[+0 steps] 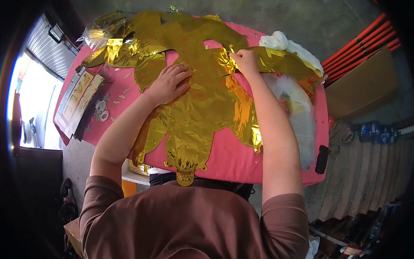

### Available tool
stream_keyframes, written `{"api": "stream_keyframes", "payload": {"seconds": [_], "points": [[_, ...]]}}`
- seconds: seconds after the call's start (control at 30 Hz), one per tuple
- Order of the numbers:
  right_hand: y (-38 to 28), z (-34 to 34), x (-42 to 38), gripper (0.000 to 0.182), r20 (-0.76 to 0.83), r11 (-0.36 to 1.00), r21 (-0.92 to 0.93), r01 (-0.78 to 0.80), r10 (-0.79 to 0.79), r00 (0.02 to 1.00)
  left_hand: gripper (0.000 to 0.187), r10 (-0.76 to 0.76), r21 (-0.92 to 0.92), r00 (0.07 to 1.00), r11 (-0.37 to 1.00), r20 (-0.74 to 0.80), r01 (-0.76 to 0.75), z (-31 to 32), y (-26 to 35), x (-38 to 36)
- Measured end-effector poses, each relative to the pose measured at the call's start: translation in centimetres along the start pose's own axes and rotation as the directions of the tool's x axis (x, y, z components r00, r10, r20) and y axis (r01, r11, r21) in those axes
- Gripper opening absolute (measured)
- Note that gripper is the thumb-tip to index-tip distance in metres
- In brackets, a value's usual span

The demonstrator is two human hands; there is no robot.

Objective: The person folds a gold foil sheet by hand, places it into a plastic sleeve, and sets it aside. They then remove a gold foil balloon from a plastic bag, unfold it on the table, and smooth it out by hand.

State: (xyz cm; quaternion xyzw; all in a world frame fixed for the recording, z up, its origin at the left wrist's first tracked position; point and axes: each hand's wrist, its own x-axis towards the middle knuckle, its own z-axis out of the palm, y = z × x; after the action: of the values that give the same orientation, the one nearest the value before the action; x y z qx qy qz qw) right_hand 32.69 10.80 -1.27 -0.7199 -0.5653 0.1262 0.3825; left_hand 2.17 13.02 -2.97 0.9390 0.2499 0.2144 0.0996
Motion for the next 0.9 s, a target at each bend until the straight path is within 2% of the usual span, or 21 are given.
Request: {"api": "stream_keyframes", "payload": {"seconds": [0.07,0.13,0.23,0.27,0.33,0.4,0.47,0.5,0.53,0.6,0.67,0.73,0.77,0.8,0.87,0.9], "points": [[-0.3,0.0,-0.1,0.021,0.018,0.999,-0.038,0.005,-0.005,1.0,0.043,-0.001,0.0,1.0,1.0,0.001,0.001,0.0,0.0,0.0],[0.2,0.2,0.1,0.015,0.037,0.994,-0.066,0.084,-0.081,0.996,0.043,0.011,-0.01,1.0,1.0,-0.003,-0.011,-0.1,0.0,0.1],[-0.1,0.4,0.1,0.014,0.008,0.994,-0.037,0.107,-0.107,0.994,0.043,0.014,-0.017,1.0,1.0,0.006,-0.013,-0.4,0.3,0.1],[-0.2,-0.2,0.3,0.014,0.039,0.994,-0.085,0.066,-0.063,0.997,0.043,0.034,-0.018,0.999,0.999,0.003,-0.034,-0.4,0.3,0.1],[0.0,-1.4,1.1,0.014,-0.04,0.984,-0.147,0.099,-0.106,0.994,0.043,0.016,-0.004,1.0,1.0,-0.004,-0.016,-0.3,0.3,0.1],[-0.2,-4.5,3.0,0.014,-0.08,0.926,-0.361,0.111,-0.149,0.986,0.043,0.02,0.003,1.0,1.0,-0.009,-0.02,-0.3,0.3,0.1],[-2.5,-9.8,5.0,0.016,-0.072,0.903,-0.429,0.04,-0.078,0.994,0.043,0.015,0.003,1.0,1.0,-0.006,-0.015,-0.1,0.3,-0.1],[-4.7,-12.6,5.1,0.013,-0.109,0.873,-0.484,0.059,-0.127,0.986,0.043,0.021,0.0,1.0,1.0,-0.016,-0.021,0.0,0.2,-0.1],[-5.7,-15.6,6.6,0.014,-0.075,0.872,-0.478,0.104,-0.159,0.984,0.043,0.027,-0.001,0.999,1.0,-0.029,-0.027,0.0,0.1,0.0],[-7.3,-21.6,9.5,0.016,-0.092,0.753,-0.618,0.225,-0.354,0.931,0.043,0.028,0.009,0.999,1.0,-0.031,-0.027,0.1,0.1,0.0],[-8.7,-26.6,12.7,0.016,-0.155,0.701,-0.62,0.352,-0.55,0.821,0.043,0.028,0.019,0.999,0.999,-0.031,-0.027,-0.1,0.1,0.1],[-18.1,-26.4,7.3,0.006,-0.217,0.837,-0.406,0.367,-0.479,0.851,0.043,0.025,0.02,0.999,1.0,-0.021,-0.025,-0.1,0.2,0.1],[-18.5,-27.2,8.7,0.008,-0.217,0.753,-0.352,0.556,-0.643,0.734,0.043,0.028,0.019,0.999,0.999,-0.017,-0.028,0.0,0.3,0.1],[-20.5,-27.2,7.3,0.009,-0.181,0.744,-0.255,0.618,-0.665,0.725,0.043,0.036,0.016,0.999,0.999,-0.022,-0.036,0.1,0.2,0.1],[-24.6,-25.3,1.8,0.01,-0.101,0.798,-0.152,0.583,-0.6,0.794,0.043,0.033,0.018,0.999,0.999,-0.027,-0.033,0.0,0.0,0.0],[-25.1,-24.3,-0.4,0.011,-0.081,0.775,-0.191,0.602,-0.623,0.778,0.043,0.03,0.011,0.999,1.0,-0.022,-0.03,0.0,0.1,0.0]]}}
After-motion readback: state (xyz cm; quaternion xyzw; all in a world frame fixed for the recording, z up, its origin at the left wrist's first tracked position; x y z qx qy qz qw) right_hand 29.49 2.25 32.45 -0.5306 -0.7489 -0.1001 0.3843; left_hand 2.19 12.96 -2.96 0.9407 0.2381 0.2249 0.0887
